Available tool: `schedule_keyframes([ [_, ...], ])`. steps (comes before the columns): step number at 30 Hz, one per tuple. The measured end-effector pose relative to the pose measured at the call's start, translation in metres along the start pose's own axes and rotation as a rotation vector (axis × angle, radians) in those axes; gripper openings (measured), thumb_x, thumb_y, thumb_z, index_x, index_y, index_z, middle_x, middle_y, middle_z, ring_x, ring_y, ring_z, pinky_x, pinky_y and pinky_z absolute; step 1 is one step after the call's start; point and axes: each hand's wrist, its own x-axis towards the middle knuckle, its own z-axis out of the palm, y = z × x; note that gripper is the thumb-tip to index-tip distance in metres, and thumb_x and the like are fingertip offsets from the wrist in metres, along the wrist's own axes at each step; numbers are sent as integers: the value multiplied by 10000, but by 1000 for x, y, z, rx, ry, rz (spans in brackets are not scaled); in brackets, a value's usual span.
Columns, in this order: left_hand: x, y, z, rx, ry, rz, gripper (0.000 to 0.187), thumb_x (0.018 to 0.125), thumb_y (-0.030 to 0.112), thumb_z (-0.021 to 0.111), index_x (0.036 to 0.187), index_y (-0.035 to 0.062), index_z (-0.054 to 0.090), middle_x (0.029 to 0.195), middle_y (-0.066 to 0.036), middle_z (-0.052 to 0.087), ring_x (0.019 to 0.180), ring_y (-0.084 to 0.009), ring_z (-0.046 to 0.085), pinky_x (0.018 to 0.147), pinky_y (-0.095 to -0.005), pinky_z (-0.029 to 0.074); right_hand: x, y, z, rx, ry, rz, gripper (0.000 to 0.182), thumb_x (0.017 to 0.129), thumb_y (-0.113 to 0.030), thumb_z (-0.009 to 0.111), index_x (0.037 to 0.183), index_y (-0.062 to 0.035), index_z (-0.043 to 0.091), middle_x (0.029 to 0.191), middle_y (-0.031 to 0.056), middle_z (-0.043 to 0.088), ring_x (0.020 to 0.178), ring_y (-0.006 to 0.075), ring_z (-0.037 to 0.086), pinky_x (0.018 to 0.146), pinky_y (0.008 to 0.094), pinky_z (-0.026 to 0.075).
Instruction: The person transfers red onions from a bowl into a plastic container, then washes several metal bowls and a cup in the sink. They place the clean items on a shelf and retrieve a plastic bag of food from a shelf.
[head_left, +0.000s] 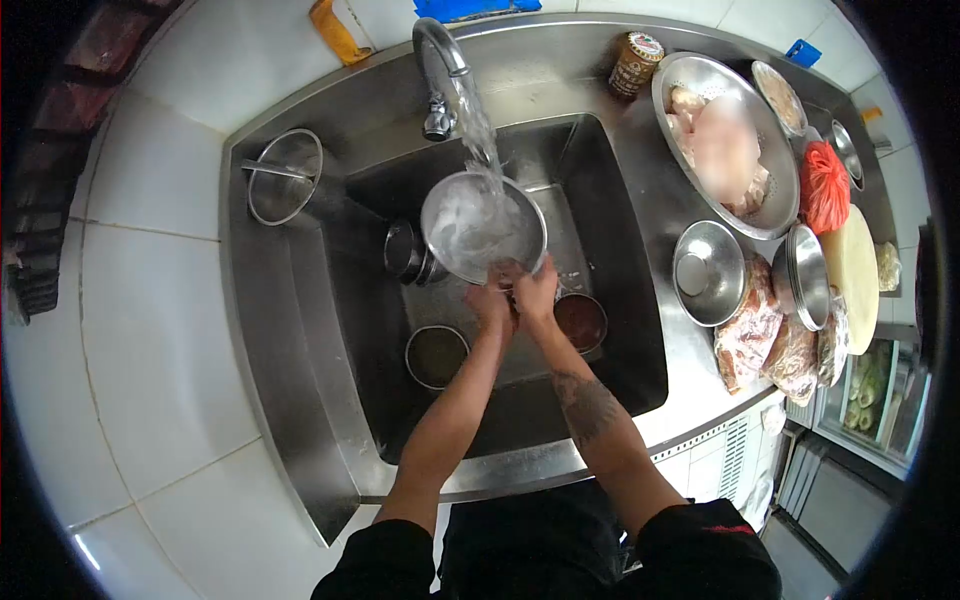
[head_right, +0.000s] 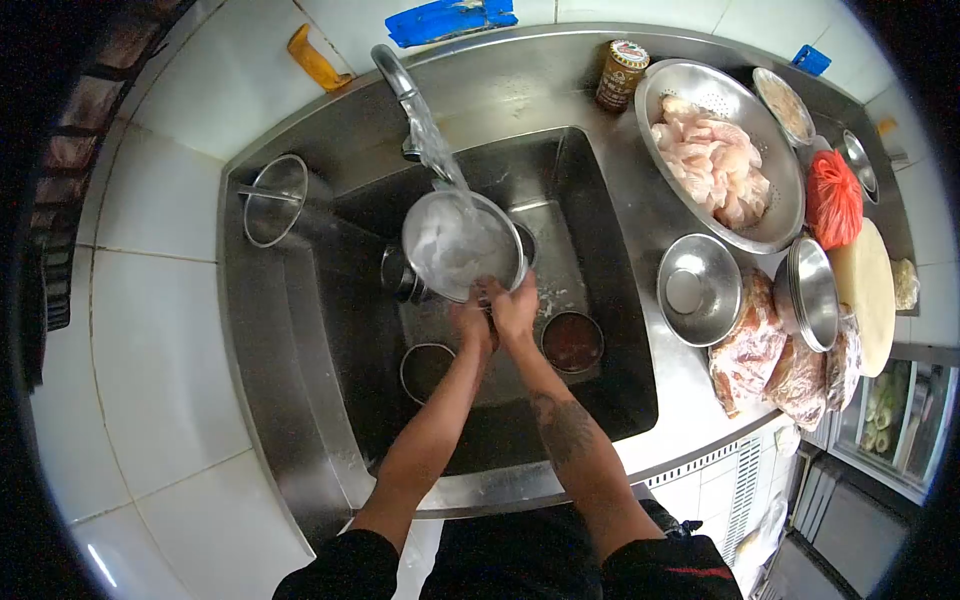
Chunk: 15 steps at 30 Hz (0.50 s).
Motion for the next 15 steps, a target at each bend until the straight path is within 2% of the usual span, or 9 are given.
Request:
schedule_keyframes([
  [1, 3, -2, -2, -13, -39, -40, 432, 892, 159, 622, 1262, -19, 488, 1172, -117, 600, 979, -250, 614, 852, -388, 487, 8, -22, -12, -212, -106, 1, 352, 781, -133, 674, 1077, 38, 588, 1014, 226, 637, 976, 242, 608, 802, 354, 478],
  [4, 77, -29, -33, -300, -238, -126, 421, 900, 138, 598, 1253, -46, 462, 1150, -114, 598, 952, -258, 620, 828, -387, 503, 49, -64, -26, -835, -377, 90, 346, 743, -95, 664, 1060, 21, 592, 1061, 270, 620, 1015, 399, 604, 865, 437, 476],
  [5, 130, -46, -51, -426, -352, -223, 362, 909, 142, 563, 1228, -14, 491, 1106, -117, 605, 923, -260, 623, 780, -389, 516, 42, -63, -24, -798, -231, -36, 345, 736, -99, 659, 1051, 25, 595, 1051, 279, 620, 1014, 419, 593, 866, 453, 472],
  [7, 112, -18, -35, -383, -321, -137, 328, 915, 137, 532, 1216, 8, 513, 1115, -127, 603, 941, -264, 617, 785, -393, 512, 32, -66, -10, -709, 62, -305, 345, 722, -108, 648, 1033, 34, 601, 1031, 299, 619, 1012, 459, 572, 868, 485, 464],
  [9, 100, -25, -22, -175, -148, -89, 310, 911, 131, 515, 1201, 27, 545, 1108, -145, 608, 974, -281, 605, 811, -417, 503, 42, 6, 11, -455, 134, -315, 346, 729, -100, 631, 1035, 60, 610, 1015, 259, 651, 974, 360, 624, 834, 426, 476],
  [10, 105, -37, -20, -195, -196, -106, 315, 908, 138, 521, 1198, 18, 546, 1090, -145, 613, 962, -284, 608, 790, -421, 508, 46, 30, 21, -322, 177, -318, 348, 732, -97, 622, 1036, 73, 615, 1007, 239, 666, 955, 310, 651, 818, 396, 482],
  [11, 109, -49, -22, -210, -242, -129, 321, 905, 145, 527, 1196, 10, 548, 1073, -145, 618, 950, -287, 611, 768, -424, 513, 33, 8, 21, -204, 106, -55, 356, 725, -72, 598, 1054, 62, 621, 1026, 204, 676, 952, 298, 650, 816, 388, 482],
  [13, 114, -69, -28, -252, -323, -186, 335, 899, 159, 539, 1190, -6, 552, 1038, -144, 628, 926, -293, 617, 726, -431, 524, 45, -15, -8, -328, -231, -24, 373, 726, -67, 594, 1077, 57, 613, 1007, 197, 681, 923, 310, 655, 806, 396, 487],
  [15, 121, -16, -43, -213, -313, -172, 331, 880, 123, 561, 1185, -4, 554, 1045, -147, 624, 896, -291, 624, 715, -422, 536, 59, -54, -38, -550, -579, -56, 431, 736, -85, 612, 1145, 45, 576, 1037, 202, 655, 960, 334, 627, 851, 406, 469],
])
